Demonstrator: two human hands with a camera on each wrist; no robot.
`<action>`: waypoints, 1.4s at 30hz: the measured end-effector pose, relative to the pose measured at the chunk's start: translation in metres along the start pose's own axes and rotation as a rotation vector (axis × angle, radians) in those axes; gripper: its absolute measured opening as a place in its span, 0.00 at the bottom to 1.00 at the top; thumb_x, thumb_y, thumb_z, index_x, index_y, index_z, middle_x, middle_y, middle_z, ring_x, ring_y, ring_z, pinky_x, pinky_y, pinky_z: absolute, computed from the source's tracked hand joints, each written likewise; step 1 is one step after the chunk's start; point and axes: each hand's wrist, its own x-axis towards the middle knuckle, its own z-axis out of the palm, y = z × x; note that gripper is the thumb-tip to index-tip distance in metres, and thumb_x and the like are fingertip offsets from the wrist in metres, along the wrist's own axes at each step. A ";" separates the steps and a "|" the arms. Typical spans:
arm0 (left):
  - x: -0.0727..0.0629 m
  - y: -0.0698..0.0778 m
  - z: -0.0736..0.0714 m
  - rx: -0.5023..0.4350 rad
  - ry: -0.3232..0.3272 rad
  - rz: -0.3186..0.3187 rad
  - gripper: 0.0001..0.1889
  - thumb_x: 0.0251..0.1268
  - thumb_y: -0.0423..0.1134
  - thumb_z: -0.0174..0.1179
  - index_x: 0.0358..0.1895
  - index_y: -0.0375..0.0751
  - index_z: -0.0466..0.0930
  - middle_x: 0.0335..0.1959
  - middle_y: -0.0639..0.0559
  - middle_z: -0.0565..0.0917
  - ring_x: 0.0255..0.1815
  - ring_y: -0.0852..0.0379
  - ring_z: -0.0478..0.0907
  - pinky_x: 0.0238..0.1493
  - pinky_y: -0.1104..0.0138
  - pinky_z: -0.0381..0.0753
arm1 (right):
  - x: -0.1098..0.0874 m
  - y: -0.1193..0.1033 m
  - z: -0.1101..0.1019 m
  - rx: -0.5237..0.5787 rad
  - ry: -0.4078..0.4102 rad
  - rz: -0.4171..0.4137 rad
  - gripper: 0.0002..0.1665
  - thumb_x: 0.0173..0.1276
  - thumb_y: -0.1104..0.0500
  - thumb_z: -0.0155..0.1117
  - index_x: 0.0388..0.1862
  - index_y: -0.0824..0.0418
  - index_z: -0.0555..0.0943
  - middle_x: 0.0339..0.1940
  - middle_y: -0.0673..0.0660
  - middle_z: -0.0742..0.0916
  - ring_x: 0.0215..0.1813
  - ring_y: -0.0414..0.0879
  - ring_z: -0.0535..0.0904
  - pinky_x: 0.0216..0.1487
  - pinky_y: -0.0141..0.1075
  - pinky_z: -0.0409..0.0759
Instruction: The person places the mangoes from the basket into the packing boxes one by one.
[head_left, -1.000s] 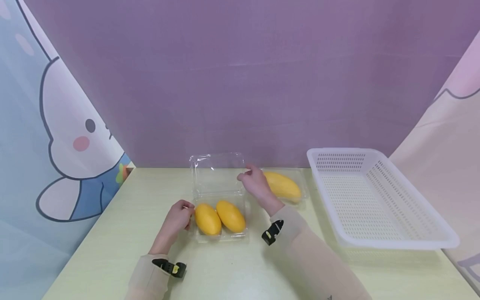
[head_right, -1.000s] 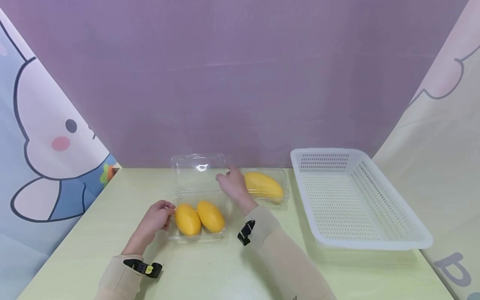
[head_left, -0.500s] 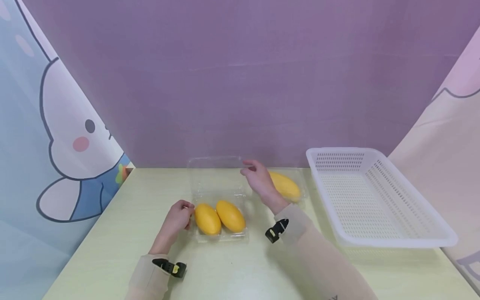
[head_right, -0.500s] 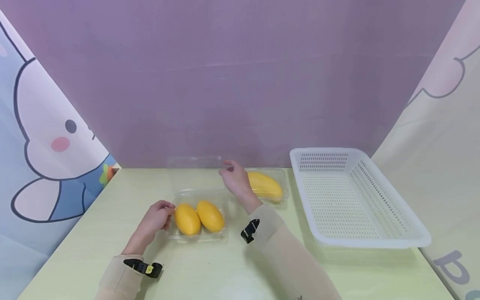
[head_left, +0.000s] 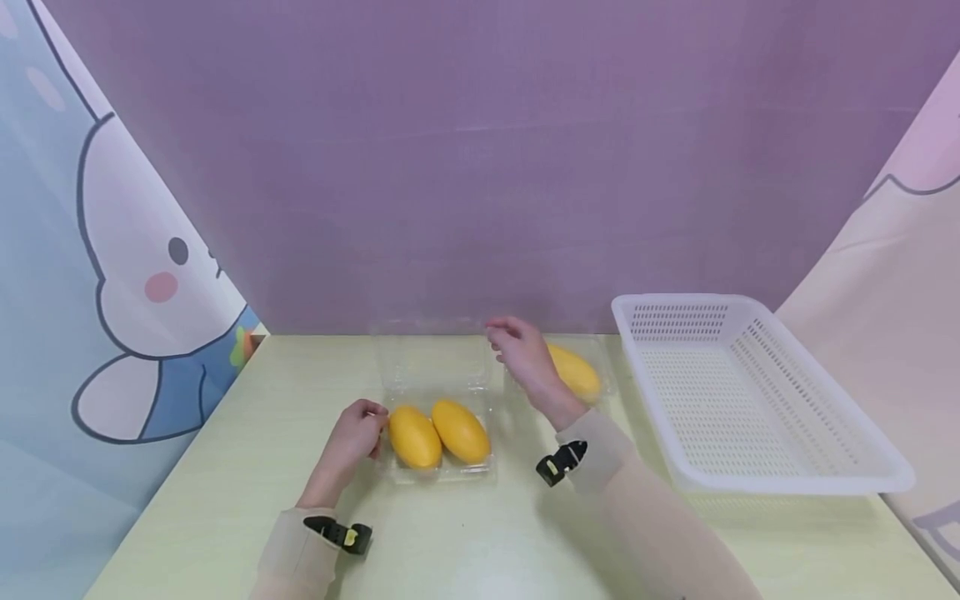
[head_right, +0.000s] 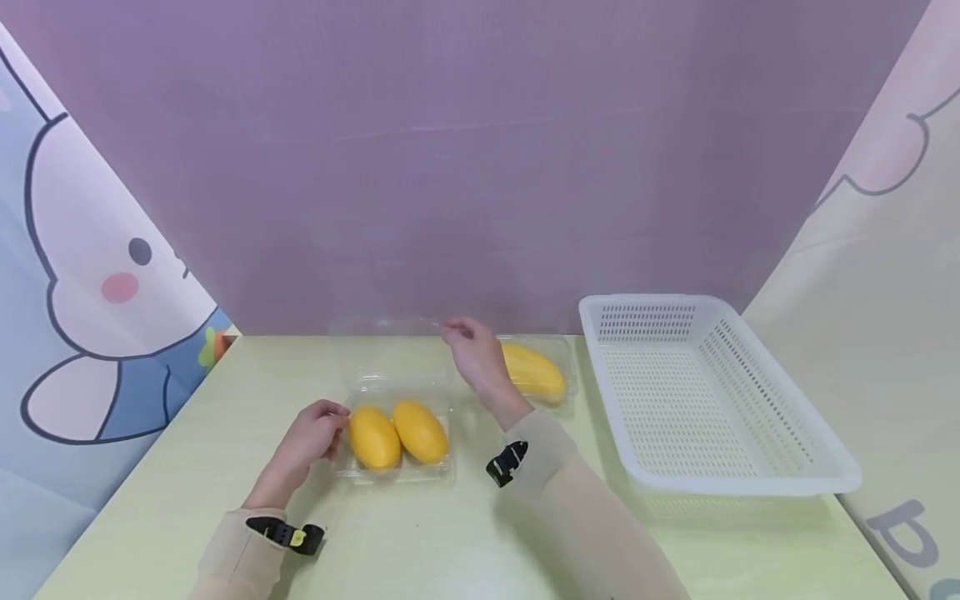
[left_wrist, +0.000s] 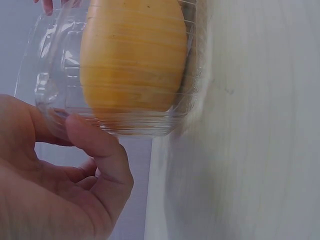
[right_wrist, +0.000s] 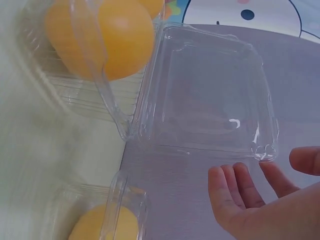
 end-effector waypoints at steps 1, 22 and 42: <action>0.000 0.000 0.000 0.002 0.000 0.000 0.12 0.76 0.33 0.47 0.53 0.29 0.71 0.31 0.43 0.73 0.22 0.54 0.68 0.27 0.64 0.73 | -0.001 -0.001 0.000 0.004 0.000 0.009 0.19 0.77 0.56 0.57 0.61 0.63 0.81 0.55 0.61 0.85 0.54 0.55 0.79 0.60 0.50 0.79; -0.001 0.003 -0.002 -0.005 -0.014 -0.012 0.14 0.76 0.35 0.48 0.55 0.28 0.72 0.33 0.42 0.73 0.25 0.53 0.69 0.29 0.63 0.75 | -0.014 0.003 -0.008 -0.063 -0.111 0.196 0.24 0.78 0.47 0.56 0.48 0.69 0.81 0.38 0.57 0.84 0.41 0.51 0.81 0.52 0.45 0.82; 0.001 -0.002 -0.010 -0.147 -0.089 -0.053 0.16 0.77 0.36 0.44 0.57 0.27 0.69 0.33 0.44 0.73 0.26 0.54 0.71 0.30 0.64 0.76 | -0.033 0.030 -0.011 -0.060 -0.213 0.317 0.29 0.75 0.51 0.58 0.64 0.72 0.73 0.49 0.72 0.81 0.51 0.65 0.81 0.53 0.51 0.83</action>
